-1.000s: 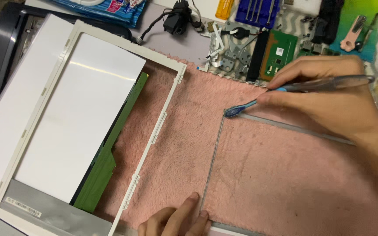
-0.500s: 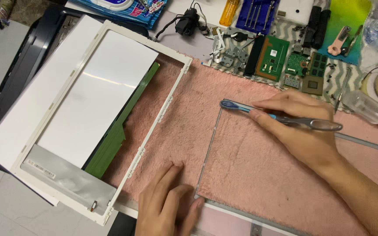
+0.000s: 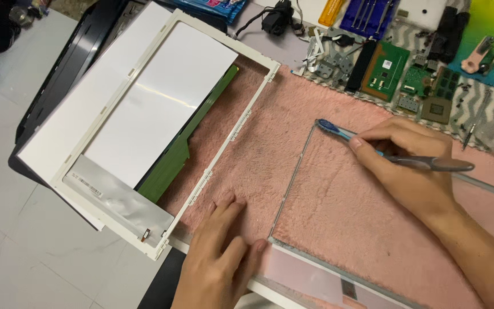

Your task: The person cleans a plastic laptop screen frame using a brush and a cleaning liquid from a spray bottle, then handles and inspects a flat panel.

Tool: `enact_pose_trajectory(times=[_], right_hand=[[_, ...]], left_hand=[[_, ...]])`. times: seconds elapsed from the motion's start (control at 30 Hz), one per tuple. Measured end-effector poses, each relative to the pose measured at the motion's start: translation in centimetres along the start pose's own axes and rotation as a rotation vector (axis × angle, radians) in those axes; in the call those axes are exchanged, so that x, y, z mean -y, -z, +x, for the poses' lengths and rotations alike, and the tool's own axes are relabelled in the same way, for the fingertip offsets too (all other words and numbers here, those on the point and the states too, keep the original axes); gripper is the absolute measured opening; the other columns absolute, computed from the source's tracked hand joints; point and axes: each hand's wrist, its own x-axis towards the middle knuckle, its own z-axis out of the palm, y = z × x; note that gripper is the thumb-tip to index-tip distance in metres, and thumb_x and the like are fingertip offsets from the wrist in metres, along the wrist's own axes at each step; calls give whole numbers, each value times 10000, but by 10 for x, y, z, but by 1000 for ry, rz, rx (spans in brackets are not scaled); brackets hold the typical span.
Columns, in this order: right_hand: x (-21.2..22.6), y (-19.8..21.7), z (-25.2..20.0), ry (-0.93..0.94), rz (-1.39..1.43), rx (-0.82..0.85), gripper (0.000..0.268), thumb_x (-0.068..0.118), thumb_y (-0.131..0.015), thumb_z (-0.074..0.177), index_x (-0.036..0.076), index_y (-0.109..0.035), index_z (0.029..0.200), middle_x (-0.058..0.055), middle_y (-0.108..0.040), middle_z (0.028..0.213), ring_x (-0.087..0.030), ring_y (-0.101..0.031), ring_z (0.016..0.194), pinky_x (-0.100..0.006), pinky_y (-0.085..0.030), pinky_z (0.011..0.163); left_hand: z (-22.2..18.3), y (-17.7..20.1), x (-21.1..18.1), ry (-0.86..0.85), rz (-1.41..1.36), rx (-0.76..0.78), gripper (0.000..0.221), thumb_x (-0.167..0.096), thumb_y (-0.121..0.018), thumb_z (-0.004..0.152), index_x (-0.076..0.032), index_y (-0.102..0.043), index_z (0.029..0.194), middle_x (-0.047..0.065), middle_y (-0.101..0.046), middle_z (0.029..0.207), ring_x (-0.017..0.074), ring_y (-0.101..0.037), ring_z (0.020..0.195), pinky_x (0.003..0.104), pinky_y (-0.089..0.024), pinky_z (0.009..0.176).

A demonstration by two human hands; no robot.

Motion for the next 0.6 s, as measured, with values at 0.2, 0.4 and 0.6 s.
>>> enact_pose_trajectory(times=[0.2,0.4,0.6], right_hand=[[58,58,3,-633,-43,-43,215,134,-818,1094,-7,-898,1235,-155,-865,1079,-235,-682,638,-377,-566,724],[-2,134,-92,-1054,366,-289,310,21,-637,1173,-217,-784,1307,-281,-780,1237,-303,-524,895,-423,-342,602],[17,153,-181,-1146,357,-638,168,80,-697,1147,-29,-732,1024,-90,-802,1446,-223,-756,1312,-438,-618,1063]], left_hand=[[-11,6,14,35,-118,93,261,-181,-773,985,-113,-588,815,230,-715,1480,479,-679,1476,532,-572,1155],[36,9,-17,339,-115,115,315,-365,-664,1050,-236,-817,1293,-50,-878,1250,109,-884,979,277,-665,841],[69,-14,-4,525,-131,255,472,-364,-770,949,-268,-841,1406,-39,-901,1192,134,-895,945,312,-675,922]])
